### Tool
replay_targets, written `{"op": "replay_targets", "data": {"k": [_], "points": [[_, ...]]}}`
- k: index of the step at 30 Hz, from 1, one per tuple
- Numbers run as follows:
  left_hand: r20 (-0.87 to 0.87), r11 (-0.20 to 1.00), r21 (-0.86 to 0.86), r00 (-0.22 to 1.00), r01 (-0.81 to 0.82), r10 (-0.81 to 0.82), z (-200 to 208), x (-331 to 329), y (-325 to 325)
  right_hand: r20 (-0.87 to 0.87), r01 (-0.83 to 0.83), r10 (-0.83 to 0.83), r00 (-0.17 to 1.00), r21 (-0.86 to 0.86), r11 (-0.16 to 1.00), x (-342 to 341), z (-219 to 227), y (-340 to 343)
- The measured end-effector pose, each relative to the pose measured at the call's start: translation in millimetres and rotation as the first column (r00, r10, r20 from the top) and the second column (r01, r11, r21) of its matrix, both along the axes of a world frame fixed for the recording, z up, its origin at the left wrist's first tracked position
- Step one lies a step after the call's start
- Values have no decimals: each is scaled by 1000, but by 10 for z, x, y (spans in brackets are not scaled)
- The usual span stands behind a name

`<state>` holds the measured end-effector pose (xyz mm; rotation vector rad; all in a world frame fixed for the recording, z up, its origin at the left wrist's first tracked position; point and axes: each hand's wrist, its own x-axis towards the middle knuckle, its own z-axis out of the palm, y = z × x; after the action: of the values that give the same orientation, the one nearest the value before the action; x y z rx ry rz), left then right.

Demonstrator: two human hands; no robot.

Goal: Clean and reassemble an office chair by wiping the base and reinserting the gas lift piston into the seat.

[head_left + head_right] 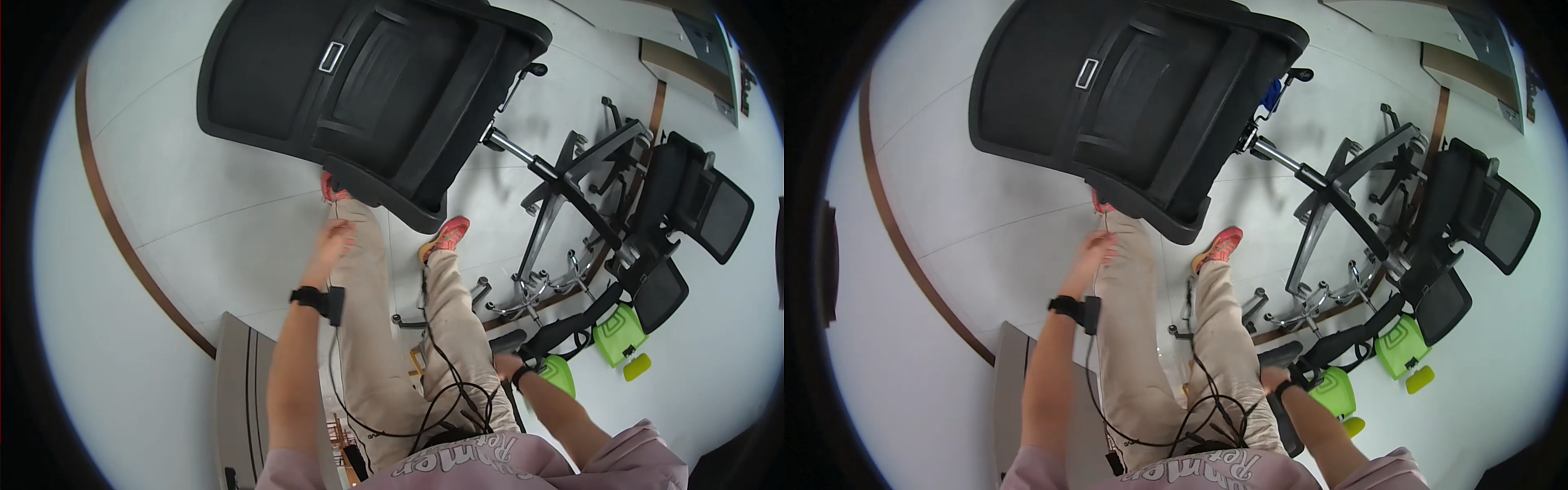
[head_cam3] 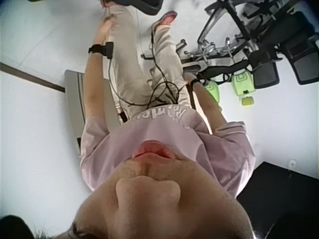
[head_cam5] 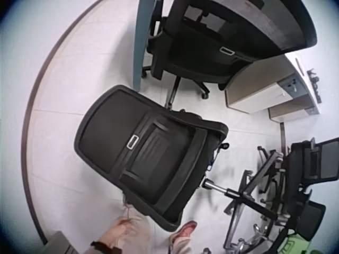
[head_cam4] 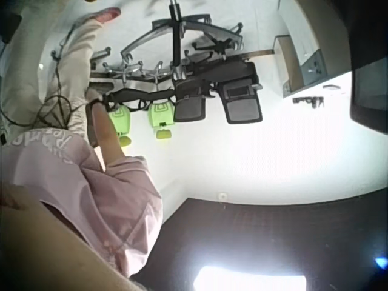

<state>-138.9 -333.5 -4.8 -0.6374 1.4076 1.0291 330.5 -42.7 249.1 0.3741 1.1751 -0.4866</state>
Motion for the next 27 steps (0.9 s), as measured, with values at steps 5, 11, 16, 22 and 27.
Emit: {"op": "replay_targets", "data": {"k": [5,11,16,22,27], "points": [[-26,996,-53,997,66,-67,-360,-843,-239,-404,635,-496,768,390,667,-1627,-1062,273],[-23,991,-54,993,-120,119,-427,-1616,-334,-505,993,-857,-101,4,-119,-3694,-1298,1],[-28,901,-193,920,-388,390,-825,-2131,-265,-753,934,-574,322,154,322,-3903,-1360,-275],[43,695,35,696,-719,717,-1091,-2399,138,-891,789,-16,453,393,472,-4052,-1456,-472],[29,597,155,608,-787,793,-1391,-2710,-386,-965,851,-33,260,213,480,-4319,-1316,-528]]}}
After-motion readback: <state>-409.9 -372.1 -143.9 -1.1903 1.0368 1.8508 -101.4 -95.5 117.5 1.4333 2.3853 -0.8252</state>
